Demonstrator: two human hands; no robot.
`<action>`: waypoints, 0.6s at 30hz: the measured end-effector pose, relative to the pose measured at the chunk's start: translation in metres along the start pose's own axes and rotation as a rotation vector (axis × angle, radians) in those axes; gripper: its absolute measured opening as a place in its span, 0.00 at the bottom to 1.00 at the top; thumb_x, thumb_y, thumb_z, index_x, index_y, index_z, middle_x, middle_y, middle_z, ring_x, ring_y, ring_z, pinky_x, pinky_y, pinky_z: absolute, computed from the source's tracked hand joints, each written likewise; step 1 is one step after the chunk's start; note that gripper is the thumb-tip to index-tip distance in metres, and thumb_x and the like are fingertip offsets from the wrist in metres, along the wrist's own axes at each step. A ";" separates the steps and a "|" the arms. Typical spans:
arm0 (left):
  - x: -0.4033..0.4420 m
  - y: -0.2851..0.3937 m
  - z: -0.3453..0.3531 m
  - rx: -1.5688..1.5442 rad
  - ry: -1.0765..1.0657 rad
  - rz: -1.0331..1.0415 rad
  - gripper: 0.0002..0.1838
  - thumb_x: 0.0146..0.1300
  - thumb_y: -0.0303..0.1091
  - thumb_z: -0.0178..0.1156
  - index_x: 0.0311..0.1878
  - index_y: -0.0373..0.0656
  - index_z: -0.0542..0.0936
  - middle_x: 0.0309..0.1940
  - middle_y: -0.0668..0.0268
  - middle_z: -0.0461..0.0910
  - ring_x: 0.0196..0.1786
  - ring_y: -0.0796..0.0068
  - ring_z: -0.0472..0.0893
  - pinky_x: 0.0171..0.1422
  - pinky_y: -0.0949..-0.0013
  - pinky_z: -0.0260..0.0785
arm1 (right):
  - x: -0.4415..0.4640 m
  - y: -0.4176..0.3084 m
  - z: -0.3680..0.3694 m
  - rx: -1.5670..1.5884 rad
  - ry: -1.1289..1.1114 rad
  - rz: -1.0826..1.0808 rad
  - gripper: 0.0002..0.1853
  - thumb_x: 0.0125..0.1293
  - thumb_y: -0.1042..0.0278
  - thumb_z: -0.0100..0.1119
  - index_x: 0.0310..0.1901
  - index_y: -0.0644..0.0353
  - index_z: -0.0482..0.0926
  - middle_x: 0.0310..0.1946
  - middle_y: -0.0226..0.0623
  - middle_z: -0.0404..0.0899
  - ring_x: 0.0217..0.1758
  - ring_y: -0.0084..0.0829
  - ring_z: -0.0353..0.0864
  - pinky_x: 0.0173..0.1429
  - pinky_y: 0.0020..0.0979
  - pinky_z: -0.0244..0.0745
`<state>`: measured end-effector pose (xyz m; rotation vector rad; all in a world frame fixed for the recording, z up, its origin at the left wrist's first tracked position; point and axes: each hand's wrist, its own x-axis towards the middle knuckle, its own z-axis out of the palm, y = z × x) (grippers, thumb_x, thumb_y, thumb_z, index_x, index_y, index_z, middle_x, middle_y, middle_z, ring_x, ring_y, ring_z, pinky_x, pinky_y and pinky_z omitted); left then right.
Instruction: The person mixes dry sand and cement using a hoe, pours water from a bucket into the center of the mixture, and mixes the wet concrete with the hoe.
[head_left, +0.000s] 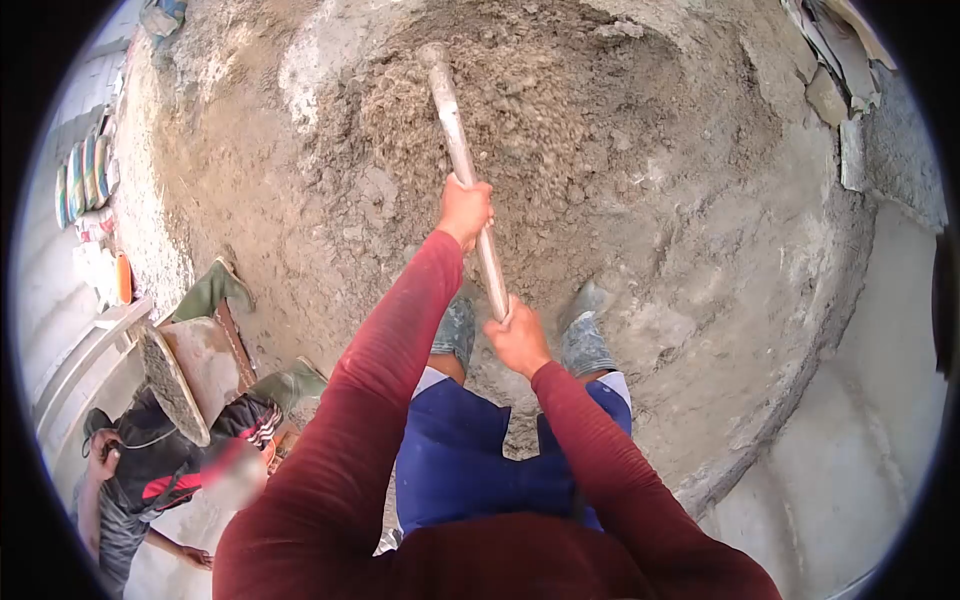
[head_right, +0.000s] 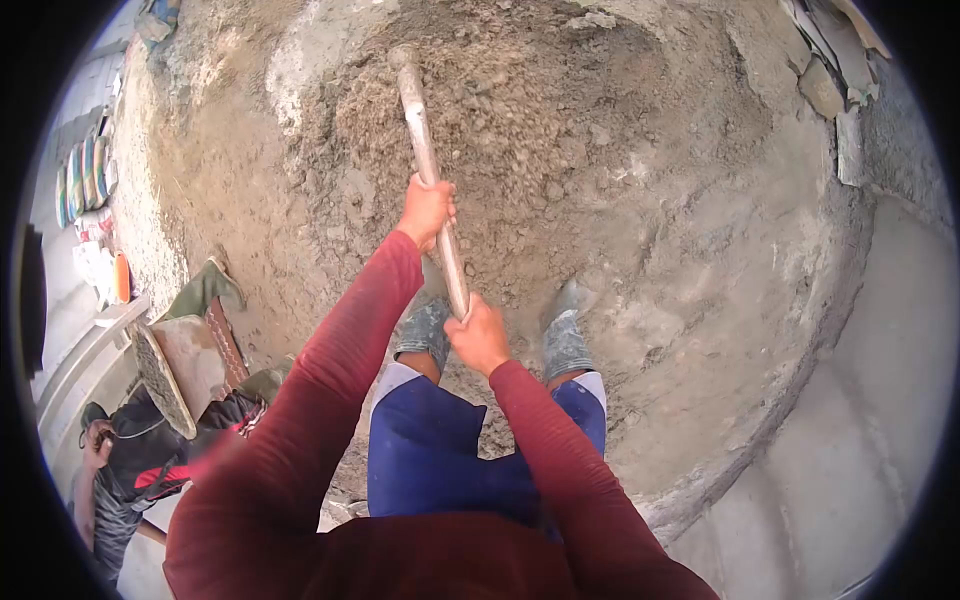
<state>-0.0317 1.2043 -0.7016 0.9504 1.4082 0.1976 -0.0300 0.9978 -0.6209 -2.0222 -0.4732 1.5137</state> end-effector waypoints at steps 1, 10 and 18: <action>-0.032 0.002 -0.010 -0.117 -0.029 -0.056 0.15 0.64 0.25 0.57 0.52 0.38 0.66 0.26 0.65 0.71 0.20 0.74 0.74 0.21 0.66 0.69 | -0.026 0.011 0.008 -0.040 -0.016 -0.042 0.19 0.58 0.64 0.60 0.47 0.70 0.74 0.31 0.64 0.82 0.39 0.65 0.84 0.46 0.55 0.78; -0.078 0.206 -0.019 -0.237 -0.098 0.591 0.16 0.73 0.28 0.58 0.57 0.38 0.63 0.32 0.66 0.72 0.26 0.79 0.73 0.30 0.70 0.73 | 0.042 -0.137 -0.055 -0.116 0.126 -0.440 0.23 0.58 0.65 0.64 0.52 0.65 0.70 0.31 0.61 0.82 0.39 0.62 0.83 0.44 0.55 0.76; 0.001 -0.053 0.048 0.116 -0.002 -0.163 0.17 0.67 0.29 0.58 0.57 0.36 0.69 0.27 0.65 0.74 0.21 0.75 0.74 0.22 0.65 0.70 | 0.026 0.061 0.001 0.036 0.035 0.102 0.21 0.59 0.62 0.61 0.48 0.70 0.78 0.41 0.64 0.83 0.49 0.60 0.85 0.51 0.50 0.78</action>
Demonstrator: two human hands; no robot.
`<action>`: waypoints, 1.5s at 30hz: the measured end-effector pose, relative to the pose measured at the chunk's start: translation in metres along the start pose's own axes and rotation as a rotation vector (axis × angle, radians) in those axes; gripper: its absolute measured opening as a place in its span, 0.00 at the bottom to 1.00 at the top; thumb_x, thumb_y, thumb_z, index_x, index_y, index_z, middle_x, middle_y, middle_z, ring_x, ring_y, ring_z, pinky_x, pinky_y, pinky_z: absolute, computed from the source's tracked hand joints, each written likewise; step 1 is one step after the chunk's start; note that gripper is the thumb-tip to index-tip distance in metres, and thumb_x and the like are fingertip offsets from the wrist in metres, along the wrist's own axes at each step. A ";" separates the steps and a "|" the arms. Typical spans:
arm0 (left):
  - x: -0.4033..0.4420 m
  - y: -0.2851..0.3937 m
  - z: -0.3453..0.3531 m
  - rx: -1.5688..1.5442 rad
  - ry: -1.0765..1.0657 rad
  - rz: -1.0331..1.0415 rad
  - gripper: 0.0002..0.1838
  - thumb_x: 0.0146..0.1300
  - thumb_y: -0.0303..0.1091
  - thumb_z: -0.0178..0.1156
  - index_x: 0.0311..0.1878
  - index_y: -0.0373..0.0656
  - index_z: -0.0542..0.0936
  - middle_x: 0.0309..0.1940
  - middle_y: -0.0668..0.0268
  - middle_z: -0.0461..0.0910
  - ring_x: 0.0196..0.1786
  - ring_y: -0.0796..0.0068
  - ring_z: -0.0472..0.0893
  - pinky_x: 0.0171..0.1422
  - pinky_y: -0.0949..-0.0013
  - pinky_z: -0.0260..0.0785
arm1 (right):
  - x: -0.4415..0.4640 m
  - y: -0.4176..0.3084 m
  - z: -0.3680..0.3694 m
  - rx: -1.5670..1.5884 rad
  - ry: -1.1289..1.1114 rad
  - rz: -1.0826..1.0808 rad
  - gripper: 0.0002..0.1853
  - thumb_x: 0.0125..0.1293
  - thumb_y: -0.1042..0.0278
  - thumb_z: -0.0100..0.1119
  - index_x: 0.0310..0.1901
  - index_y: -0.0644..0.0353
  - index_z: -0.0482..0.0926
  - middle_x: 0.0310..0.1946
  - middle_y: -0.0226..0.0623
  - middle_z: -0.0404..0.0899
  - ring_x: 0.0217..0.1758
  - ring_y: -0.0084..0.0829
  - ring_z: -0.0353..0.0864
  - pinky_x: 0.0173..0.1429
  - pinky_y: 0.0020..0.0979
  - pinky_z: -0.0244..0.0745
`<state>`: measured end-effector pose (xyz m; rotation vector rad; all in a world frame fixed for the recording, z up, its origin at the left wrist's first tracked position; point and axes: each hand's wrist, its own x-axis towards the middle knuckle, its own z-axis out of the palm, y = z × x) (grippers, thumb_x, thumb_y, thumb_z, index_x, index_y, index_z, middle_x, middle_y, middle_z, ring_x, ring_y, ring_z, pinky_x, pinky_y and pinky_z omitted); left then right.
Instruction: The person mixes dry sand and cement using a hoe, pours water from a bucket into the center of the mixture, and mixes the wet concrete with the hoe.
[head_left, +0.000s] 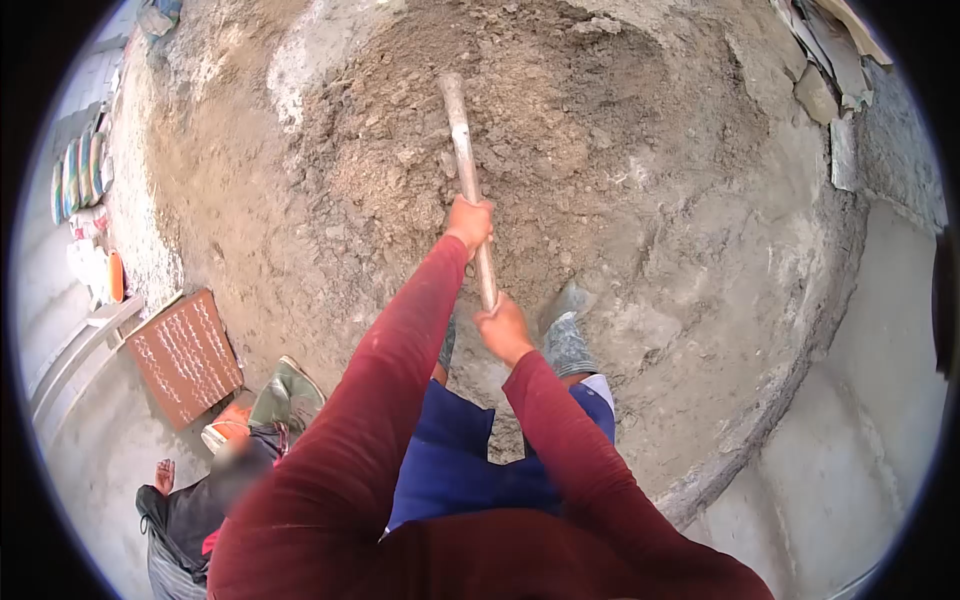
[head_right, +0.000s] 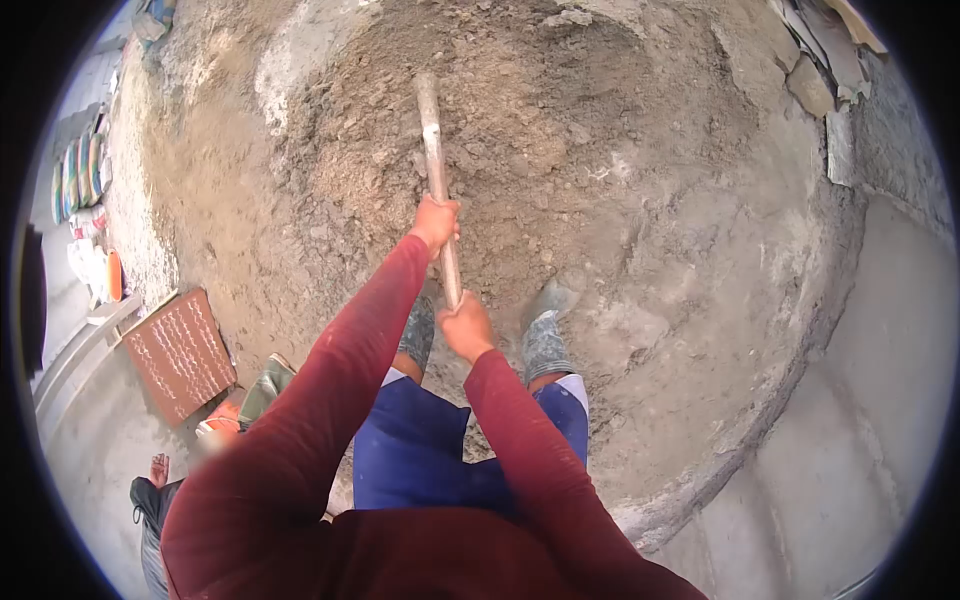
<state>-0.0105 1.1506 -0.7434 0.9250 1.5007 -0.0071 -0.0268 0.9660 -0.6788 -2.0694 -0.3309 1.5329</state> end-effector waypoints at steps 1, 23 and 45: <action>-0.010 -0.027 -0.001 -0.100 -0.091 0.005 0.13 0.66 0.28 0.59 0.51 0.41 0.68 0.27 0.65 0.73 0.20 0.76 0.73 0.21 0.66 0.69 | -0.030 0.004 -0.014 -0.030 0.008 -0.046 0.14 0.59 0.66 0.59 0.43 0.66 0.76 0.27 0.50 0.80 0.33 0.50 0.83 0.39 0.45 0.75; 0.076 0.206 0.153 0.457 -0.326 0.411 0.11 0.68 0.34 0.60 0.46 0.36 0.74 0.24 0.63 0.77 0.20 0.75 0.75 0.25 0.68 0.70 | 0.157 -0.158 -0.157 0.810 0.170 -0.069 0.15 0.60 0.66 0.62 0.43 0.69 0.80 0.33 0.51 0.86 0.36 0.42 0.88 0.40 0.40 0.78; 0.032 0.098 0.049 0.184 -0.217 0.209 0.15 0.68 0.28 0.57 0.54 0.30 0.71 0.25 0.64 0.74 0.21 0.74 0.75 0.22 0.65 0.71 | 0.027 -0.071 -0.048 0.541 -0.001 0.027 0.18 0.57 0.68 0.61 0.45 0.74 0.77 0.25 0.50 0.81 0.27 0.42 0.85 0.32 0.42 0.77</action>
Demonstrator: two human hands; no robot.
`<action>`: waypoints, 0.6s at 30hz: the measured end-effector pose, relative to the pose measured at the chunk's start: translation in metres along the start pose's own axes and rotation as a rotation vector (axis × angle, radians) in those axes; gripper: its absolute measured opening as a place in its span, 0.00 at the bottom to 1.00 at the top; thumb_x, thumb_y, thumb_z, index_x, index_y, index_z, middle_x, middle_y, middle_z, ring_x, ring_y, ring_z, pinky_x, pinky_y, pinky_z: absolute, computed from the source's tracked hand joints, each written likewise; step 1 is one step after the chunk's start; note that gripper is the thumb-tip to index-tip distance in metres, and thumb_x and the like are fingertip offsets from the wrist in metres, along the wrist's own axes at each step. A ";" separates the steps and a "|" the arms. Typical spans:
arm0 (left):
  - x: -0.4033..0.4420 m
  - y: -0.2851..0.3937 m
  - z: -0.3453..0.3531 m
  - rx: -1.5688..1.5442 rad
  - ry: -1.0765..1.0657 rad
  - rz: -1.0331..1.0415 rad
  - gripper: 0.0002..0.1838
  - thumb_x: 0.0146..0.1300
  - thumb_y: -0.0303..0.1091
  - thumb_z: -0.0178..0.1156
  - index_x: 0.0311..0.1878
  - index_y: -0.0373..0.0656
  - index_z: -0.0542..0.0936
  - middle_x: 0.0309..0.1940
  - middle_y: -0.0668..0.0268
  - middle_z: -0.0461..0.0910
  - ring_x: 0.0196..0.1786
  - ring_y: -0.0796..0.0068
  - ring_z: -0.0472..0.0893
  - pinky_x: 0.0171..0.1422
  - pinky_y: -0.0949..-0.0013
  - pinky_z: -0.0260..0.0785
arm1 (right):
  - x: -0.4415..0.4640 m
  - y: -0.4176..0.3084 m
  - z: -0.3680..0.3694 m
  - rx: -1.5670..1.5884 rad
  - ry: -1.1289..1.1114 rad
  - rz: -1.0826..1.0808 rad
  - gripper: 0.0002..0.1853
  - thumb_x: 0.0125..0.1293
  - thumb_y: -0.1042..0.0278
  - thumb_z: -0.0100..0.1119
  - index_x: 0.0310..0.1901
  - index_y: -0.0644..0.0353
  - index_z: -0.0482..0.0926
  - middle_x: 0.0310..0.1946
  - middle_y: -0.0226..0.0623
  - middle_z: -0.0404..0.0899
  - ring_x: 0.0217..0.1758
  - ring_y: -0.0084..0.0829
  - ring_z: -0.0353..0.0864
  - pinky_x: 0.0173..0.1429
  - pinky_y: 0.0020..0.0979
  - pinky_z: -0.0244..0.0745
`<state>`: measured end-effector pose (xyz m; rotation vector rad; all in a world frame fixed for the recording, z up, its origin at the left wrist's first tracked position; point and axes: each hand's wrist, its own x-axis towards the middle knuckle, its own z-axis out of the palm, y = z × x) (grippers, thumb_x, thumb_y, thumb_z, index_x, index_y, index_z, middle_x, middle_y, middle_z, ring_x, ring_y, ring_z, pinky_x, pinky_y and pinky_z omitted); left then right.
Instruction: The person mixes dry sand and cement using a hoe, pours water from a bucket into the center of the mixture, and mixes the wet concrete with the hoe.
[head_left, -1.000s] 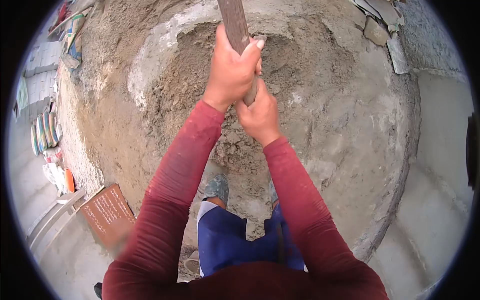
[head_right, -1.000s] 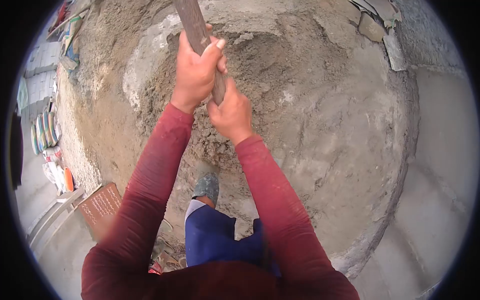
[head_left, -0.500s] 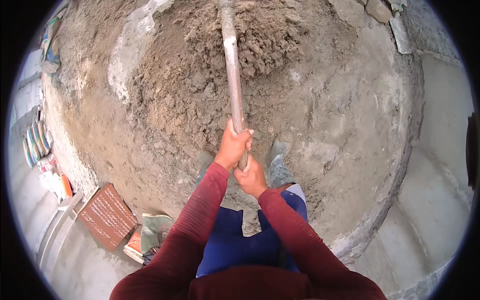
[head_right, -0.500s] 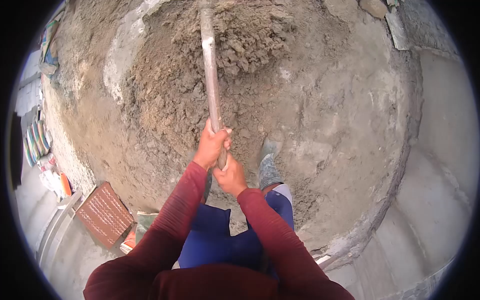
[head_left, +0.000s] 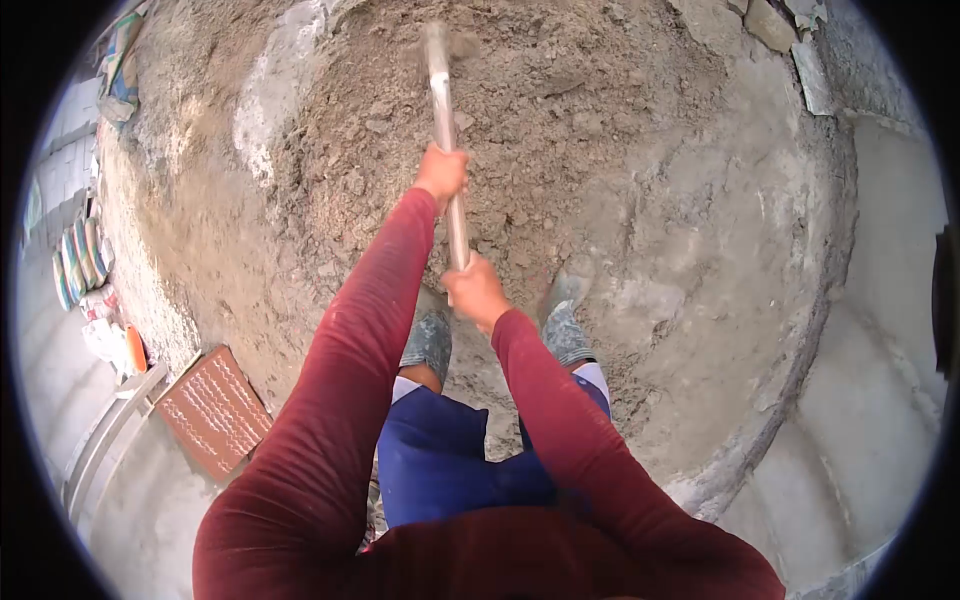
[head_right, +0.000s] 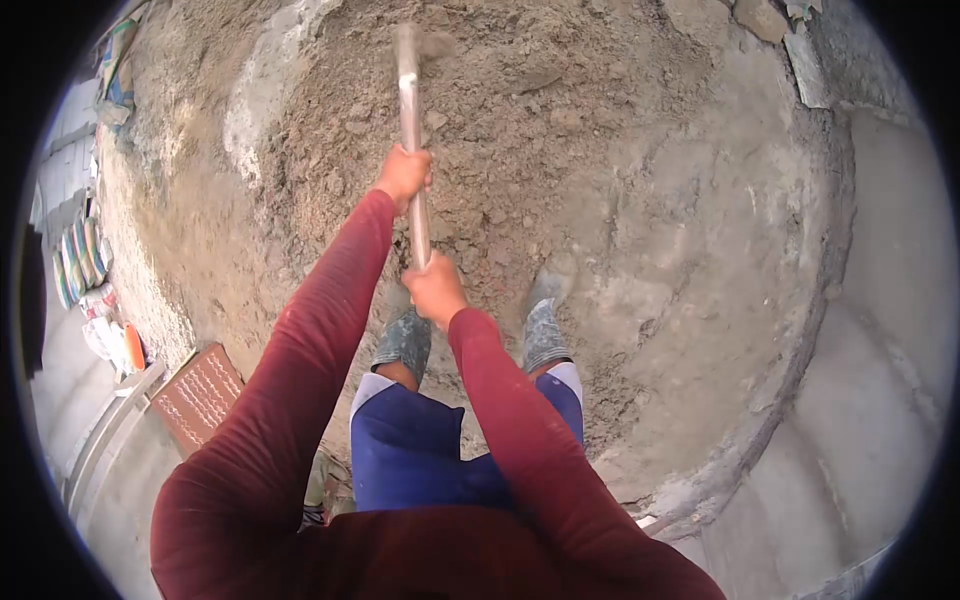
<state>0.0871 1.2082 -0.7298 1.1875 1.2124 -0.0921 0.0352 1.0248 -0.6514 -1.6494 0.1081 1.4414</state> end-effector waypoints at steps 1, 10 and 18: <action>-0.034 -0.043 0.015 0.061 0.012 -0.144 0.21 0.67 0.27 0.57 0.61 0.32 0.69 0.25 0.63 0.75 0.21 0.72 0.75 0.22 0.65 0.70 | -0.036 0.027 0.002 0.041 0.023 0.129 0.17 0.57 0.69 0.61 0.44 0.73 0.78 0.24 0.47 0.80 0.23 0.36 0.84 0.27 0.40 0.75; -0.279 -0.072 0.008 -0.576 0.012 -0.097 0.18 0.68 0.27 0.62 0.53 0.46 0.64 0.32 0.65 0.74 0.27 0.73 0.76 0.34 0.65 0.74 | -0.204 0.105 -0.053 -0.670 0.019 -0.141 0.18 0.57 0.62 0.65 0.45 0.62 0.77 0.30 0.56 0.83 0.37 0.59 0.84 0.42 0.52 0.77; -0.448 0.048 -0.106 -0.095 0.034 0.145 0.27 0.72 0.35 0.62 0.68 0.37 0.64 0.50 0.58 0.83 0.55 0.70 0.81 0.66 0.66 0.70 | -0.274 -0.094 -0.147 -0.733 0.011 -0.447 0.17 0.55 0.60 0.66 0.42 0.61 0.78 0.25 0.50 0.81 0.33 0.54 0.84 0.38 0.50 0.75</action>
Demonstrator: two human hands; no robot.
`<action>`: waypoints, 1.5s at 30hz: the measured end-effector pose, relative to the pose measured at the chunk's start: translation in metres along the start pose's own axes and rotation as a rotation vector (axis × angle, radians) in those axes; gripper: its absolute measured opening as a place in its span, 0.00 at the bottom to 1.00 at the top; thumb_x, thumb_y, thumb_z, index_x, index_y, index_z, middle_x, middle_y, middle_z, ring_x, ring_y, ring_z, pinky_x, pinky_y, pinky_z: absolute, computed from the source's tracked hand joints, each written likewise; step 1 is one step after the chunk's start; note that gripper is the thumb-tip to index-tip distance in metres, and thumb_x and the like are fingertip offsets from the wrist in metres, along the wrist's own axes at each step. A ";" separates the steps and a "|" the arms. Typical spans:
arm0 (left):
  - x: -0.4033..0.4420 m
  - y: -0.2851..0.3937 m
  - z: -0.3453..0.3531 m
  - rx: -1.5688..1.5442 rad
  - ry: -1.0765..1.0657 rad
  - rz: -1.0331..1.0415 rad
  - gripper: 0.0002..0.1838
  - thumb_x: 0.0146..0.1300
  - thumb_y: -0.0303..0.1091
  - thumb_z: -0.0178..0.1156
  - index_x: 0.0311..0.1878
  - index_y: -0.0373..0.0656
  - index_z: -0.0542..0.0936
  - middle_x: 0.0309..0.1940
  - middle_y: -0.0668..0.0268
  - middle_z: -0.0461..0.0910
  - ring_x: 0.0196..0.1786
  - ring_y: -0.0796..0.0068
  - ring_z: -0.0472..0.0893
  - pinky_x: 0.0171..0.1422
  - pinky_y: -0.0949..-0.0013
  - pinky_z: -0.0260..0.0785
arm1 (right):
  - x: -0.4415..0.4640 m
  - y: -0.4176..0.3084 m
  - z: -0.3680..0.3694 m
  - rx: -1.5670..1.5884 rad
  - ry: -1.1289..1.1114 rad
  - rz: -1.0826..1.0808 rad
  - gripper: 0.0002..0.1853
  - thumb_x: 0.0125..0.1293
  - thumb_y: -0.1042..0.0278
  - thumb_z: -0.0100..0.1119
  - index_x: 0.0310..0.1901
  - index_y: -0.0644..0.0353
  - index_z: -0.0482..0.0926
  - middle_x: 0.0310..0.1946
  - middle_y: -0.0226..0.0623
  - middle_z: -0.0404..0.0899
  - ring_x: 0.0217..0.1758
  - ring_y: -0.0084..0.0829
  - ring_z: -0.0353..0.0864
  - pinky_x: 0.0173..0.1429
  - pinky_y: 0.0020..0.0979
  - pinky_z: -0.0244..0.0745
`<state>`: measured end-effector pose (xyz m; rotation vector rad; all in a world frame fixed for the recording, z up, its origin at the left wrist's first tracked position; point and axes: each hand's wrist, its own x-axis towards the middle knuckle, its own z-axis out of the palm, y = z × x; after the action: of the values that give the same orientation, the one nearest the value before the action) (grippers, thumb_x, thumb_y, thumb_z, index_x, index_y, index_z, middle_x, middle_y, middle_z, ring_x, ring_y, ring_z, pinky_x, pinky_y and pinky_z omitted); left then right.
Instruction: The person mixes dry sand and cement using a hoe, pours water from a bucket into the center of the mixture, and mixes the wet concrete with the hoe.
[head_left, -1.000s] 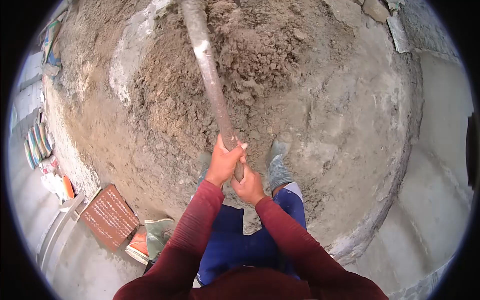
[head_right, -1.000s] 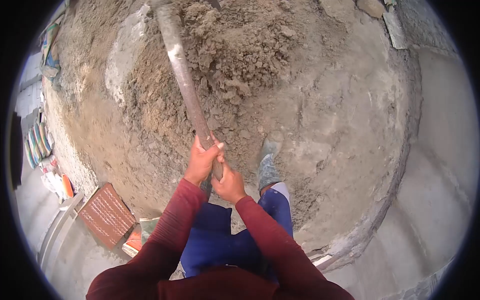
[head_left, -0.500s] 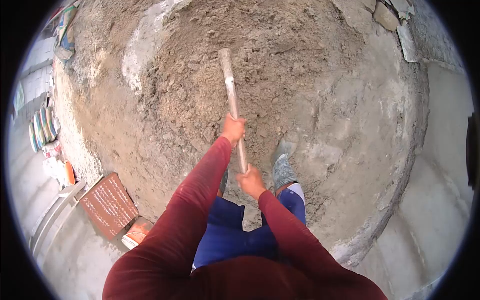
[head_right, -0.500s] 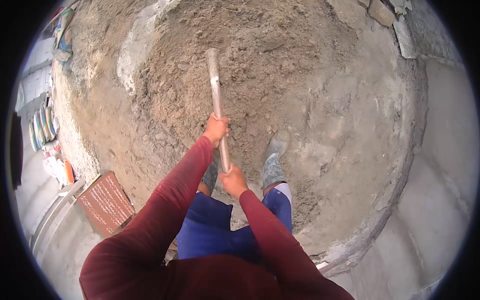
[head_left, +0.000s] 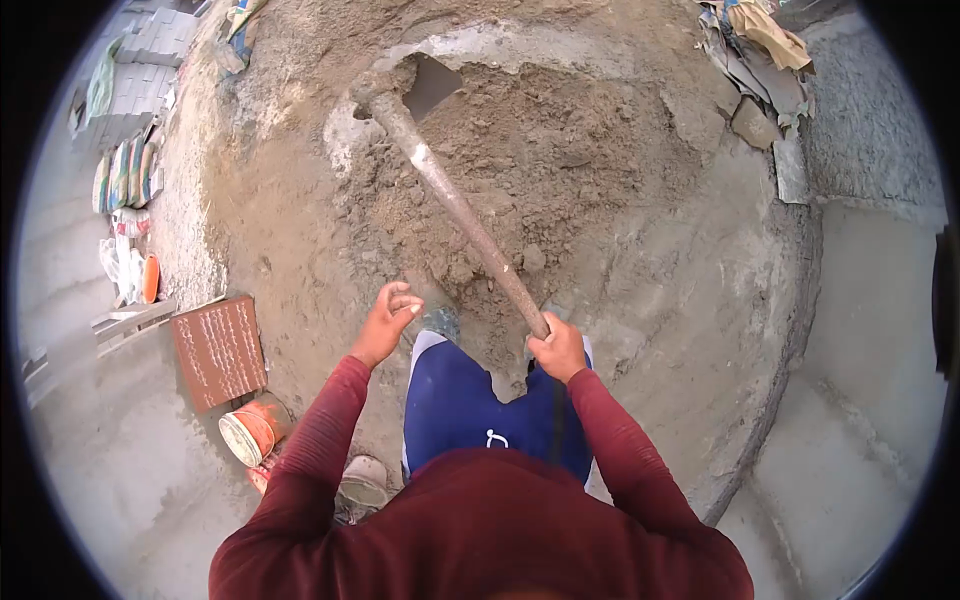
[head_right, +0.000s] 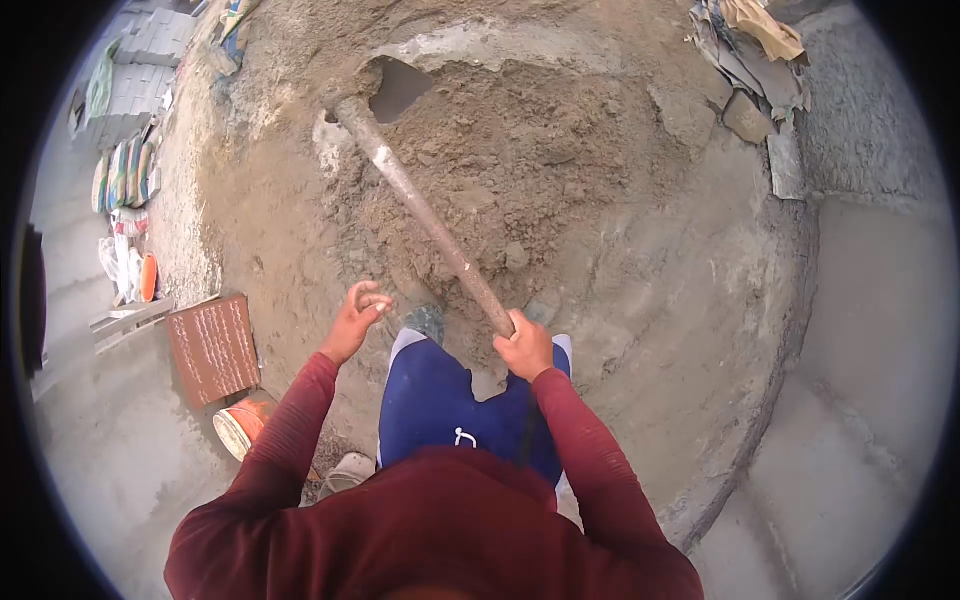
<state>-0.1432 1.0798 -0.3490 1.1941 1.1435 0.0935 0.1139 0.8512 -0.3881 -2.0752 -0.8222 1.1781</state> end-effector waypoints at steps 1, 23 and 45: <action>-0.036 -0.013 -0.018 0.062 0.058 -0.055 0.25 0.73 0.37 0.61 0.66 0.36 0.66 0.49 0.58 0.84 0.54 0.70 0.81 0.63 0.66 0.71 | -0.014 -0.009 -0.024 0.026 -0.025 0.050 0.16 0.54 0.60 0.66 0.40 0.63 0.79 0.24 0.50 0.81 0.32 0.53 0.83 0.37 0.49 0.74; -0.364 -0.270 0.080 -0.456 0.628 -0.366 0.16 0.69 0.39 0.60 0.51 0.36 0.79 0.39 0.59 0.86 0.40 0.69 0.85 0.47 0.64 0.78 | -0.204 0.250 -0.213 -0.270 -0.428 0.849 0.08 0.62 0.70 0.60 0.32 0.67 0.82 0.23 0.46 0.80 0.24 0.41 0.80 0.28 0.42 0.75; -0.406 -0.414 0.206 -0.842 0.750 -0.569 0.12 0.71 0.40 0.55 0.54 0.50 0.76 0.41 0.68 0.86 0.35 0.71 0.85 0.31 0.62 0.70 | -0.155 0.100 -0.272 -0.216 -0.435 0.920 0.04 0.62 0.70 0.59 0.34 0.53 0.73 0.24 0.30 0.75 0.25 0.32 0.76 0.30 0.42 0.75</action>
<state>-0.3873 0.5190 -0.4192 0.0296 1.8004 0.5596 0.3128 0.6171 -0.2707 -2.4959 -0.1128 2.1496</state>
